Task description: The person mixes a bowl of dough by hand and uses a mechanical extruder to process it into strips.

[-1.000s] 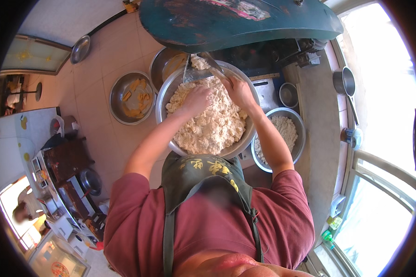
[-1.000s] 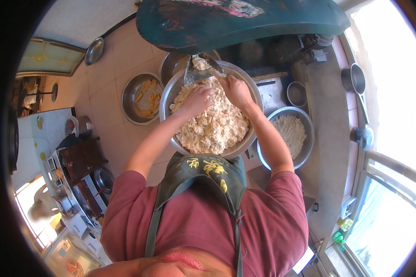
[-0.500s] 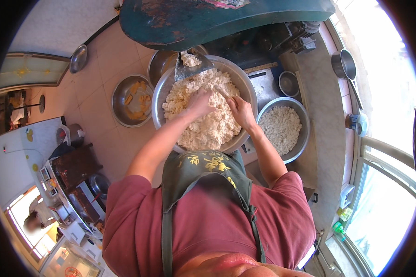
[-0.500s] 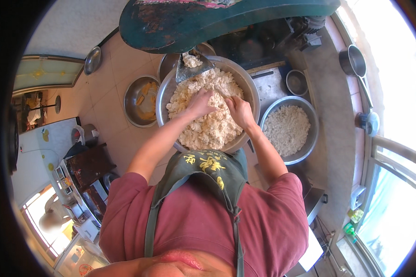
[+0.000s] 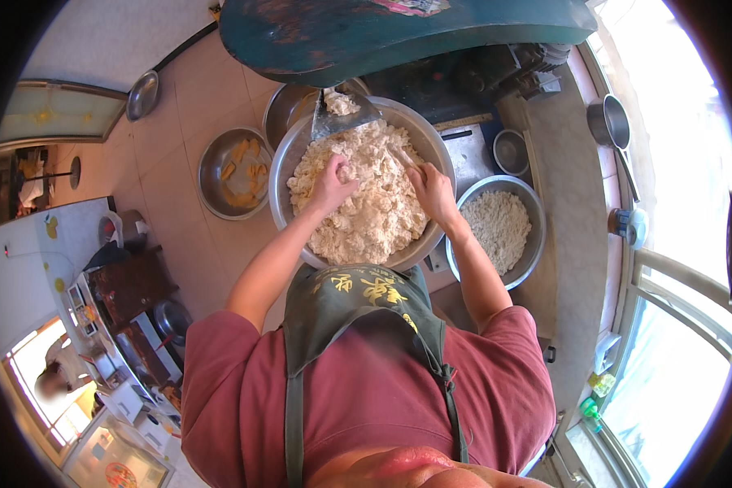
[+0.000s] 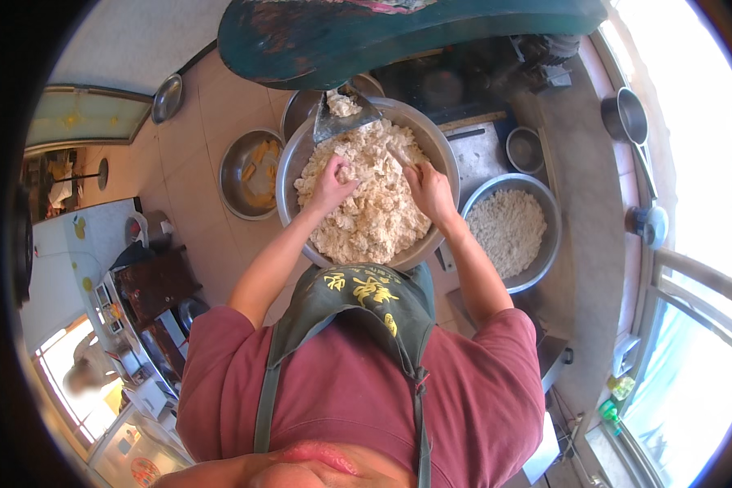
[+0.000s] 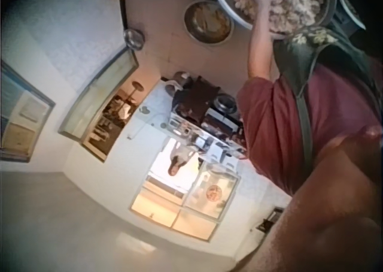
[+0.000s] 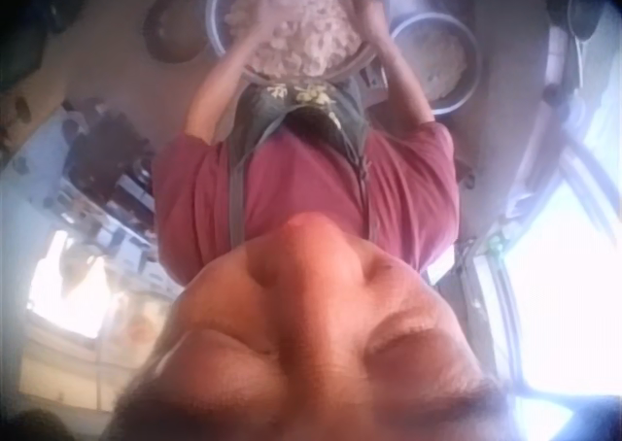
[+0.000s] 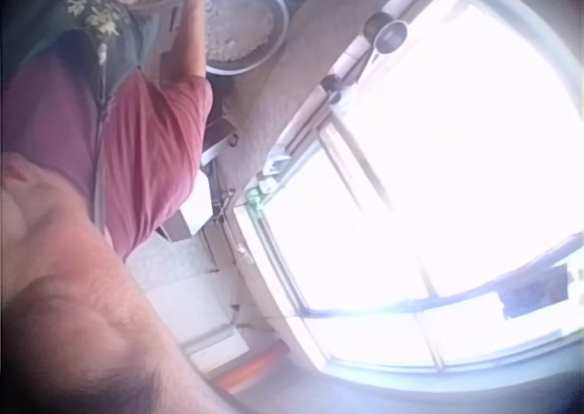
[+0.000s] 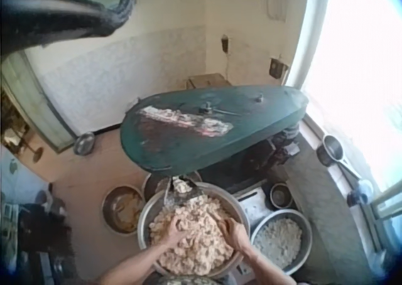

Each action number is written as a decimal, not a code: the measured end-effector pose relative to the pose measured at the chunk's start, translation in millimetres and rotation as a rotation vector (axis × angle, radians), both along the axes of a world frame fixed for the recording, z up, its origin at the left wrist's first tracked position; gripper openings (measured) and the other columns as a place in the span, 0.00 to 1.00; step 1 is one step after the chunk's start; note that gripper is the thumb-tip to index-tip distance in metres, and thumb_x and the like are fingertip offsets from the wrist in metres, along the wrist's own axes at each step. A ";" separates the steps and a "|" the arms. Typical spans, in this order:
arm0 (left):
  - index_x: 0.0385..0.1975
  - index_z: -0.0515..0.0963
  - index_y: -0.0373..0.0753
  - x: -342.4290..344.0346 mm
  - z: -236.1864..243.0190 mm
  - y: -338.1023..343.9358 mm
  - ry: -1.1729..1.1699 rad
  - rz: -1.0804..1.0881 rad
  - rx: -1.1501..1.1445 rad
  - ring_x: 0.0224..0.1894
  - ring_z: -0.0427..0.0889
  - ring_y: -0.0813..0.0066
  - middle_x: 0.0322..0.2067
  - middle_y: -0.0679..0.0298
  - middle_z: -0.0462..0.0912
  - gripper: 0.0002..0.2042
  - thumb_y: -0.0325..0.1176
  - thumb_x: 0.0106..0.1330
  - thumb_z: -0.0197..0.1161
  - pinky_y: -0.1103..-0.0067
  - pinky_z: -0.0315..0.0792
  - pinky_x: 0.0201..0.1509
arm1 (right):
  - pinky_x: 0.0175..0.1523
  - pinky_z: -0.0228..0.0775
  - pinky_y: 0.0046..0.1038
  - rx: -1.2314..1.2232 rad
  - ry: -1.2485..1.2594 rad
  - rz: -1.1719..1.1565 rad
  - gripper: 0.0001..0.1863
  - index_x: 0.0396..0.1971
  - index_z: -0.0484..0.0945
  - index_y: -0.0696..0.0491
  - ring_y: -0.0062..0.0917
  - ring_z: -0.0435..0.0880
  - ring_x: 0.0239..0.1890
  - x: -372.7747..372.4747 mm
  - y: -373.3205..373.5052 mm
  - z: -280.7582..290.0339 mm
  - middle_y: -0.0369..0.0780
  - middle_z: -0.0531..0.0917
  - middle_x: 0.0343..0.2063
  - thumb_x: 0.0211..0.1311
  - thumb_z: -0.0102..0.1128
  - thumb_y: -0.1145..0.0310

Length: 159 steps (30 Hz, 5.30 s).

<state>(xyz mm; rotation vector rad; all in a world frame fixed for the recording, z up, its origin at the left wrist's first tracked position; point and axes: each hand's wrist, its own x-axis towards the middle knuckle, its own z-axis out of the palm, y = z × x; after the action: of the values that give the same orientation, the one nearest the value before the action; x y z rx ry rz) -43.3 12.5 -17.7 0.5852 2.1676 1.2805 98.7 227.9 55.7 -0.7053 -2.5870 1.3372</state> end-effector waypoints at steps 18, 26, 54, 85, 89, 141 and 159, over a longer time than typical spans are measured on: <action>0.56 0.72 0.30 10.5 25.0 -37.5 0.034 0.067 0.075 0.49 0.76 0.57 0.50 0.47 0.74 0.33 0.39 0.51 0.76 0.69 0.69 0.56 | 0.38 0.76 0.50 0.442 -0.233 0.294 0.24 0.38 0.78 0.61 0.53 0.84 0.33 -183.1 -37.7 -4.0 0.57 0.83 0.25 0.72 0.45 0.52; 0.65 0.60 0.29 -9.8 65.1 -22.6 -0.573 0.061 0.047 0.50 0.81 0.63 0.61 0.45 0.68 0.39 0.36 0.58 0.74 0.70 0.71 0.61 | 0.37 0.80 0.44 0.643 -0.314 0.387 0.16 0.52 0.75 0.51 0.46 0.86 0.34 -214.3 -39.4 -31.2 0.50 0.84 0.33 0.68 0.46 0.66; 0.63 0.65 0.37 5.9 23.9 -23.6 -0.574 0.078 0.422 0.46 0.76 0.73 0.48 0.60 0.73 0.31 0.17 0.57 0.61 0.80 0.73 0.47 | 0.37 0.80 0.46 0.670 -0.322 0.348 0.27 0.71 0.59 0.39 0.45 0.86 0.34 -223.8 -37.6 -69.9 0.52 0.82 0.35 0.72 0.40 0.64; 0.62 0.65 0.35 8.8 7.2 -28.5 -0.561 0.197 0.490 0.52 0.79 0.67 0.57 0.54 0.70 0.31 0.24 0.57 0.69 0.77 0.81 0.42 | 0.41 0.77 0.50 0.619 -0.257 0.407 0.23 0.66 0.66 0.32 0.54 0.84 0.34 -206.6 -42.9 -22.8 0.53 0.85 0.32 0.73 0.40 0.59; 0.61 0.65 0.35 -5.5 14.2 -18.4 -0.561 0.197 0.505 0.49 0.80 0.68 0.58 0.53 0.69 0.30 0.24 0.59 0.69 0.77 0.80 0.42 | 0.42 0.77 0.49 0.812 0.114 0.373 0.22 0.64 0.68 0.31 0.55 0.83 0.37 -216.6 -33.5 -69.5 0.54 0.85 0.36 0.74 0.38 0.59; 0.58 0.71 0.36 -76.9 -48.8 148.4 0.265 -0.517 -0.543 0.59 0.75 0.45 0.56 0.44 0.76 0.24 0.45 0.69 0.53 0.61 0.67 0.64 | 0.39 0.78 0.40 0.109 0.024 -0.056 0.16 0.39 0.80 0.57 0.46 0.84 0.32 28.5 48.1 -61.1 0.50 0.84 0.31 0.67 0.57 0.59; 0.63 0.70 0.44 -20.8 -12.7 129.3 0.642 -0.697 -0.680 0.65 0.66 0.55 0.59 0.55 0.75 0.27 0.44 0.64 0.60 0.55 0.57 0.67 | 0.38 0.77 0.42 0.095 0.204 -0.121 0.14 0.42 0.78 0.53 0.46 0.84 0.33 40.0 42.2 -92.4 0.49 0.84 0.31 0.66 0.58 0.58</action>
<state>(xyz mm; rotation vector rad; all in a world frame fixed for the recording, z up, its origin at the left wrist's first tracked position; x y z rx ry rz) -64.1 141.8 -30.3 1.3982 2.3272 -0.0489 138.7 270.2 -36.7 -0.6607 -2.3897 1.1768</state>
